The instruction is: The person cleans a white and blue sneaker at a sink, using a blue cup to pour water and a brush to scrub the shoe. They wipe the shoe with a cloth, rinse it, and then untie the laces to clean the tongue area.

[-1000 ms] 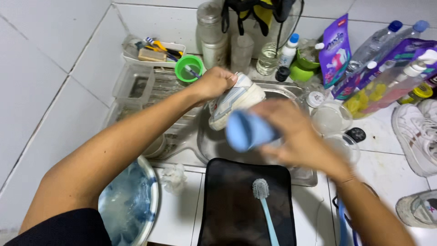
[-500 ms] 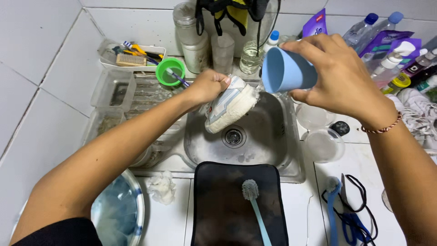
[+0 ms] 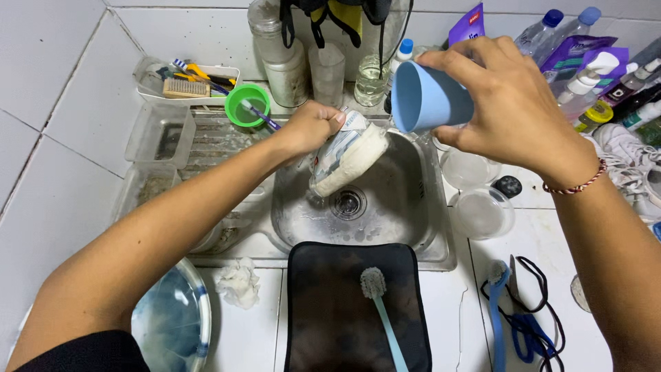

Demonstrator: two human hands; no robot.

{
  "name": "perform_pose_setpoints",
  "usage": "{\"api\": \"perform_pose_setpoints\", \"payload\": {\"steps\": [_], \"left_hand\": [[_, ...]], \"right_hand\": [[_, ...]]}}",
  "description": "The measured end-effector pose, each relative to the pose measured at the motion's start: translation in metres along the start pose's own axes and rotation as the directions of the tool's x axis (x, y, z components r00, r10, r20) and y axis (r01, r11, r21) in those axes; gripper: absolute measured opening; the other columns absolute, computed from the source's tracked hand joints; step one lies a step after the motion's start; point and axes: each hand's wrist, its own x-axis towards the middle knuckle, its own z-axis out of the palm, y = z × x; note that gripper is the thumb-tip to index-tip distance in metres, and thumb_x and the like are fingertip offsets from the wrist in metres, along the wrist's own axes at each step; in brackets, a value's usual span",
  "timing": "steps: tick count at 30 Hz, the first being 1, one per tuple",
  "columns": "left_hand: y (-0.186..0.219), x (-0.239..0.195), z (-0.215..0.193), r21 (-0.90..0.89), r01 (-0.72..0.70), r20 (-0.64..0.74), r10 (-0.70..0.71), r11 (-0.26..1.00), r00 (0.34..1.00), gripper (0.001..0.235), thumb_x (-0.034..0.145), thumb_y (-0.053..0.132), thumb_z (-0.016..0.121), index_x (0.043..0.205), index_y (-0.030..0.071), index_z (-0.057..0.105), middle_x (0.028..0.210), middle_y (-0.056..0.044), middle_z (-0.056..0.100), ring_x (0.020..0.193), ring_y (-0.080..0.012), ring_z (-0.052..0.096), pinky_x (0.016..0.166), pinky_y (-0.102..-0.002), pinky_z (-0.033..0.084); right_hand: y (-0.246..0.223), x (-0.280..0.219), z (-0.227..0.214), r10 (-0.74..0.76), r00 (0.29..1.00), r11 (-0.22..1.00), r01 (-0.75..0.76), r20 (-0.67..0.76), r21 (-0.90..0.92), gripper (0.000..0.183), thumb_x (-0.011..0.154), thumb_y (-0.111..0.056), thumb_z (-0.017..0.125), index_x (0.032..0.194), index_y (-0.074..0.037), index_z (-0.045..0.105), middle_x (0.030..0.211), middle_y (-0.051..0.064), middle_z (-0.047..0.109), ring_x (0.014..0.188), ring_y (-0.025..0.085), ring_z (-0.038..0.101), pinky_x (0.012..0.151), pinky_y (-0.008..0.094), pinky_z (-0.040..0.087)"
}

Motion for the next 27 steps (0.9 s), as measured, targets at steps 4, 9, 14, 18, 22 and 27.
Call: {"api": "perform_pose_setpoints", "payload": {"steps": [4,9,14,18,22,27], "left_hand": [[0.023,-0.013,-0.004,-0.061,0.105,0.008,-0.105,0.993,0.994,0.046,0.105,0.028,0.055,0.062,0.021,0.039,0.062,0.009,0.034,0.062,-0.0086,0.030,0.062,-0.027,0.026],[0.084,-0.044,-0.017,-0.303,0.426,0.096,-0.418,0.852,0.904,0.025,0.106,0.015,0.048,0.095,0.006,0.068,0.094,-0.008,0.073,0.087,-0.0179,0.067,0.084,-0.032,0.054],[0.009,-0.022,-0.001,-0.731,0.161,-0.011,-0.248,0.663,0.969,0.020,0.100,0.013,0.059,0.083,0.011,0.068,0.074,0.001,0.065,0.063,-0.0098,0.052,0.061,-0.021,0.039],[0.001,-0.015,-0.007,-0.824,0.140,-0.037,-0.298,0.549,0.954,0.035,0.096,0.045,0.062,0.104,0.012,0.065,0.087,-0.001,0.063,0.080,-0.0137,0.066,0.080,-0.025,0.051],[-0.001,-0.013,-0.003,-0.937,0.107,-0.026,-0.375,0.331,0.927,0.027,0.090,0.044,0.065,0.088,0.017,0.065,0.076,-0.002,0.067,0.061,-0.0146,0.059,0.058,-0.027,0.047],[0.011,-0.014,-0.004,-0.976,0.007,-0.074,-0.363,0.219,0.929,0.027,0.098,0.036,0.057,0.105,0.011,0.063,0.092,-0.009,0.073,0.072,-0.0186,0.069,0.058,-0.035,0.058]], "right_hand": [[-0.008,-0.001,-0.003,0.005,1.000,0.998,-0.005,-0.003,-0.064,0.087,0.066,-0.036,0.086,0.144,-0.018,0.055,0.122,0.017,0.054,0.112,0.038,0.050,0.073,0.054,0.048],[-0.018,-0.017,0.008,0.128,0.991,0.969,-0.114,-0.049,0.217,0.091,0.072,-0.026,0.084,0.148,-0.002,0.040,0.141,0.027,0.052,0.123,0.046,0.052,0.088,0.064,0.047],[-0.039,-0.100,0.068,0.419,0.876,0.684,-0.478,0.240,0.552,0.104,0.068,-0.039,0.082,0.148,-0.006,0.023,0.146,0.025,0.047,0.129,0.041,0.051,0.107,0.052,0.041],[-0.078,-0.193,0.134,0.460,0.813,0.522,-0.572,0.356,0.633,0.106,0.054,-0.017,0.093,0.145,-0.002,0.040,0.135,0.030,0.058,0.125,0.050,0.054,0.105,0.063,0.044],[-0.098,-0.251,0.150,0.428,0.654,0.419,-0.755,0.624,0.504,0.109,0.060,-0.044,0.093,0.149,-0.020,0.035,0.145,0.010,0.057,0.130,0.031,0.058,0.112,0.048,0.044],[-0.107,-0.292,0.163,0.527,0.564,0.304,-0.823,0.635,0.479,0.106,0.062,-0.035,0.093,0.147,-0.023,0.030,0.139,0.005,0.058,0.123,0.022,0.063,0.101,0.033,0.050]]}}
